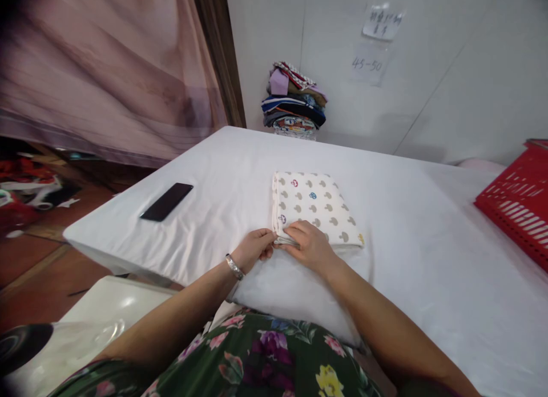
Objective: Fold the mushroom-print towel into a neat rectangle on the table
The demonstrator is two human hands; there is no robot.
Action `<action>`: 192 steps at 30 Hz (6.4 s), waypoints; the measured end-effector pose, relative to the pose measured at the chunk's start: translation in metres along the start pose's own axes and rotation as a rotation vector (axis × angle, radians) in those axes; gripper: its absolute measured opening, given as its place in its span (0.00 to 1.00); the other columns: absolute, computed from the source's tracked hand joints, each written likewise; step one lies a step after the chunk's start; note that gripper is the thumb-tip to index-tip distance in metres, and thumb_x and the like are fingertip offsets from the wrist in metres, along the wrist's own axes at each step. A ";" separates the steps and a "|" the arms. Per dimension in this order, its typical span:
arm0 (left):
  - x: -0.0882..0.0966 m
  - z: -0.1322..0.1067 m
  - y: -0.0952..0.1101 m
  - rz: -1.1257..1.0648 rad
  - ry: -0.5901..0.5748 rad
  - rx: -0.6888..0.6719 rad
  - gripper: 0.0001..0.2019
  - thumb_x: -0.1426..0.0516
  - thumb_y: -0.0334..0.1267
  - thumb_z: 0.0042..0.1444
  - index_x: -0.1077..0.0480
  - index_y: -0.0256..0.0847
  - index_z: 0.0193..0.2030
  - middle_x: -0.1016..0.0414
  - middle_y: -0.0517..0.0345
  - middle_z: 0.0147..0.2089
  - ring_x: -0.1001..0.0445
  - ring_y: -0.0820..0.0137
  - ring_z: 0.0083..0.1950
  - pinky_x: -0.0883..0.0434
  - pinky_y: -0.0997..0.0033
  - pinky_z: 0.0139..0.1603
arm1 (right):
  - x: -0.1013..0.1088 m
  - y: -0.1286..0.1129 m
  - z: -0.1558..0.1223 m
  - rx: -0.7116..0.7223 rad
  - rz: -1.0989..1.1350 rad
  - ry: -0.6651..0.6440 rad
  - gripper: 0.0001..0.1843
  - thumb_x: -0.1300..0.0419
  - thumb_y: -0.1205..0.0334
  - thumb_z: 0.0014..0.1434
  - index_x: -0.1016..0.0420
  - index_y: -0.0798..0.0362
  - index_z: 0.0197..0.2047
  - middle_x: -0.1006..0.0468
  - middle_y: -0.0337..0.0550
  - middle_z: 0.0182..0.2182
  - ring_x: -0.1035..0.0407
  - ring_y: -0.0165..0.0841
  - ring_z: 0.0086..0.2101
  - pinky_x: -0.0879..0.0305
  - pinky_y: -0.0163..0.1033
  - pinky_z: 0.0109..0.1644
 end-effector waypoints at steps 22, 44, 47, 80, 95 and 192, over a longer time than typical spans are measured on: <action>0.002 0.002 0.009 -0.137 -0.224 0.005 0.19 0.44 0.52 0.47 0.41 0.37 0.23 0.42 0.66 0.20 0.47 0.83 0.16 0.52 0.79 0.16 | -0.002 -0.003 0.000 -0.051 -0.043 0.046 0.09 0.44 0.55 0.55 0.32 0.51 0.37 0.29 0.47 0.39 0.36 0.38 0.40 0.39 0.41 0.42; 0.013 0.026 0.015 0.785 0.219 -0.199 0.17 0.45 0.54 0.47 0.31 0.40 0.25 0.28 0.58 0.25 0.31 0.69 0.28 0.42 0.74 0.25 | -0.001 0.012 0.000 -0.378 0.360 0.247 0.09 0.44 0.58 0.53 0.38 0.52 0.25 0.39 0.34 0.23 0.44 0.28 0.25 0.46 0.34 0.28; 0.011 0.028 0.014 0.822 0.238 -0.202 0.11 0.45 0.47 0.47 0.32 0.41 0.25 0.28 0.60 0.25 0.31 0.70 0.28 0.42 0.74 0.25 | -0.001 0.012 -0.001 -0.357 0.349 0.249 0.08 0.45 0.59 0.54 0.38 0.52 0.26 0.39 0.35 0.24 0.43 0.27 0.25 0.46 0.33 0.29; 0.054 0.140 0.067 0.714 0.391 -0.169 0.16 0.48 0.43 0.51 0.33 0.44 0.47 0.27 0.51 0.47 0.27 0.64 0.38 0.31 0.67 0.34 | -0.014 0.000 -0.001 -0.039 -0.047 0.091 0.06 0.47 0.65 0.56 0.33 0.51 0.38 0.28 0.45 0.37 0.33 0.35 0.38 0.35 0.38 0.40; 0.052 0.179 0.086 0.681 0.311 -0.076 0.12 0.43 0.38 0.45 0.30 0.40 0.39 0.28 0.43 0.47 0.29 0.55 0.46 0.31 0.64 0.36 | -0.018 -0.004 0.005 0.004 -0.151 -0.019 0.20 0.46 0.68 0.52 0.34 0.51 0.50 0.29 0.49 0.41 0.34 0.38 0.40 0.33 0.42 0.40; 0.121 0.185 0.088 0.305 0.625 -0.323 0.20 0.40 0.41 0.46 0.31 0.36 0.46 0.30 0.47 0.50 0.31 0.63 0.50 0.36 0.66 0.51 | 0.026 0.112 0.001 -0.965 0.251 0.074 0.33 0.47 0.40 0.53 0.40 0.45 0.59 0.32 0.44 0.53 0.35 0.39 0.49 0.41 0.45 0.54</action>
Point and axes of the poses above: each hand's wrist, its own z-axis towards the middle knuckle, its own x-axis out of the back of the hand, y = z × x, the point moved 3 cm from there along z, towards the middle knuckle
